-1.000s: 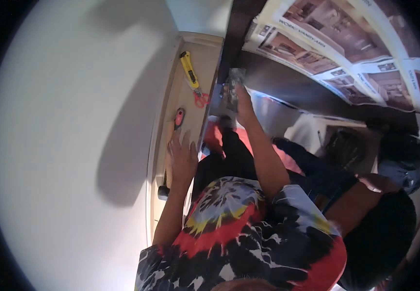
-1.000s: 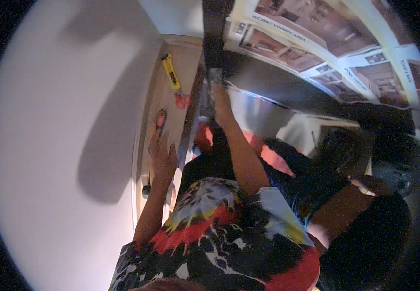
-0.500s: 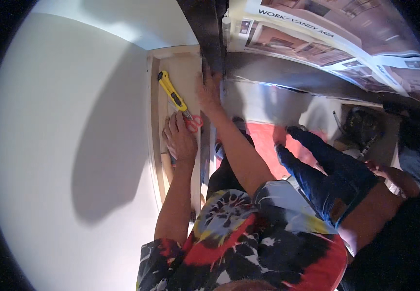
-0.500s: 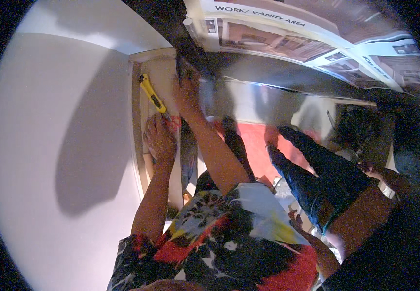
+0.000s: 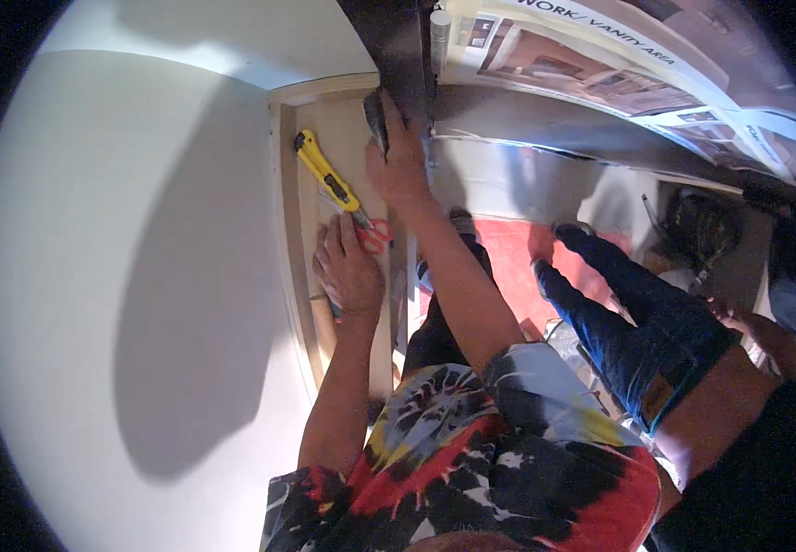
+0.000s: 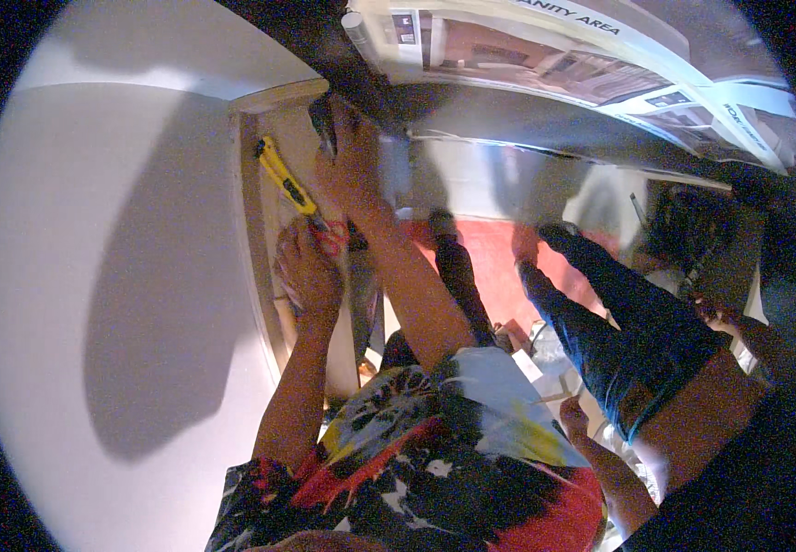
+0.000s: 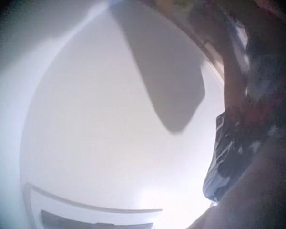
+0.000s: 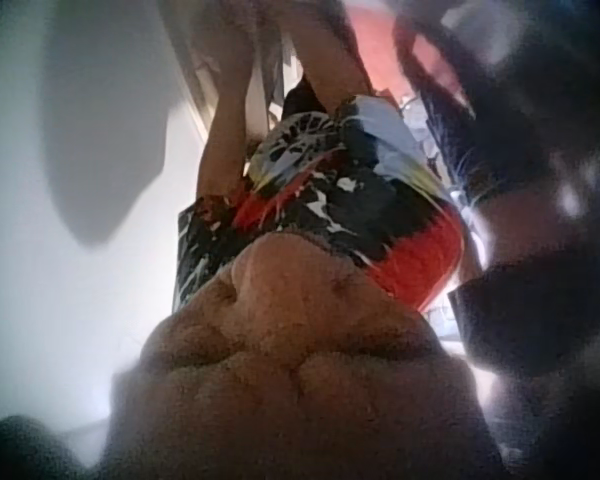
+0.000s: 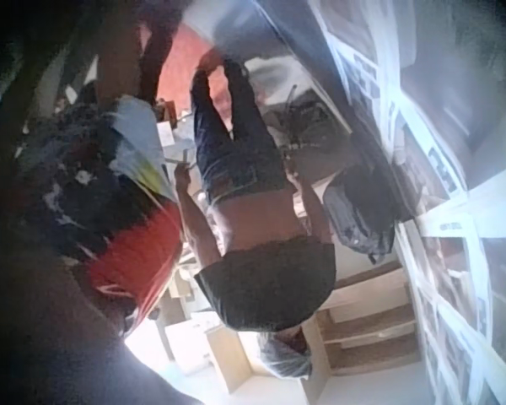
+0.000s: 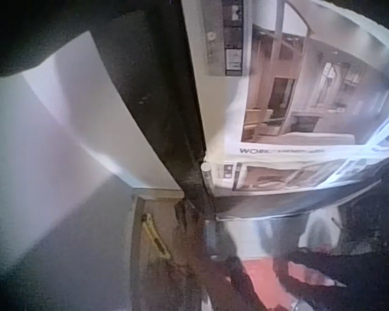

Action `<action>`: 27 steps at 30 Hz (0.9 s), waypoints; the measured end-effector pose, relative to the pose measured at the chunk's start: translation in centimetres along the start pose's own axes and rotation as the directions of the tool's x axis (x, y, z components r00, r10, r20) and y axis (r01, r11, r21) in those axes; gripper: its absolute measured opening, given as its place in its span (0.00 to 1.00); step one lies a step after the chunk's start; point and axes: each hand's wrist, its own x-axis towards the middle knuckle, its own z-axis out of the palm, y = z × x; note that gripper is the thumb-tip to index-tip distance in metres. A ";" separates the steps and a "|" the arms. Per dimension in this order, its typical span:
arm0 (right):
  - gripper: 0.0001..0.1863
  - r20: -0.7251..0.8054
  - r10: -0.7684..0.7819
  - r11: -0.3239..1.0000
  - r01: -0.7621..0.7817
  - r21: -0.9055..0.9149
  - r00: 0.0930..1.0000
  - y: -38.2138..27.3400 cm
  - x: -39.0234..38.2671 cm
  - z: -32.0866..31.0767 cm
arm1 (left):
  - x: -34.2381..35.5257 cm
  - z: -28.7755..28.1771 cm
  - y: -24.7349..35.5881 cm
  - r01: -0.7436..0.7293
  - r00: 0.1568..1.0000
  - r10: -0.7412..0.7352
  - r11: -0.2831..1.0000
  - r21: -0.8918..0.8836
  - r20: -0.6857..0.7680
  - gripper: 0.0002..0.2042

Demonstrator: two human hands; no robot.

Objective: The person installs a wooden trim piece along the top edge of a wall-mounted cabinet. They use a utility knife to trim the wood, a hammer to secure it, and a screwdriver to fasten it. The person also applies glue to a separate wooden strip and places it on a workbench.

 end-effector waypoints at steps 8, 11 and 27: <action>0.36 -0.039 -0.023 0.999 0.021 -0.046 0.999 -0.2 0.6 0.4 | 0.4 -0.9 0.6 0.004 1.000 -0.004 0.999 -0.043 0.021 0.28; 0.36 -0.045 -0.014 0.996 0.010 -0.083 0.999 -0.5 0.7 0.8 | 0.2 -0.2 0.3 0.009 1.000 -0.009 1.000 -0.025 0.017 0.28; 0.34 0.023 0.032 0.999 -0.032 -0.009 0.999 -0.5 0.4 0.6 | 0.5 -1.4 0.8 0.027 0.997 -0.023 0.998 -0.052 0.069 0.29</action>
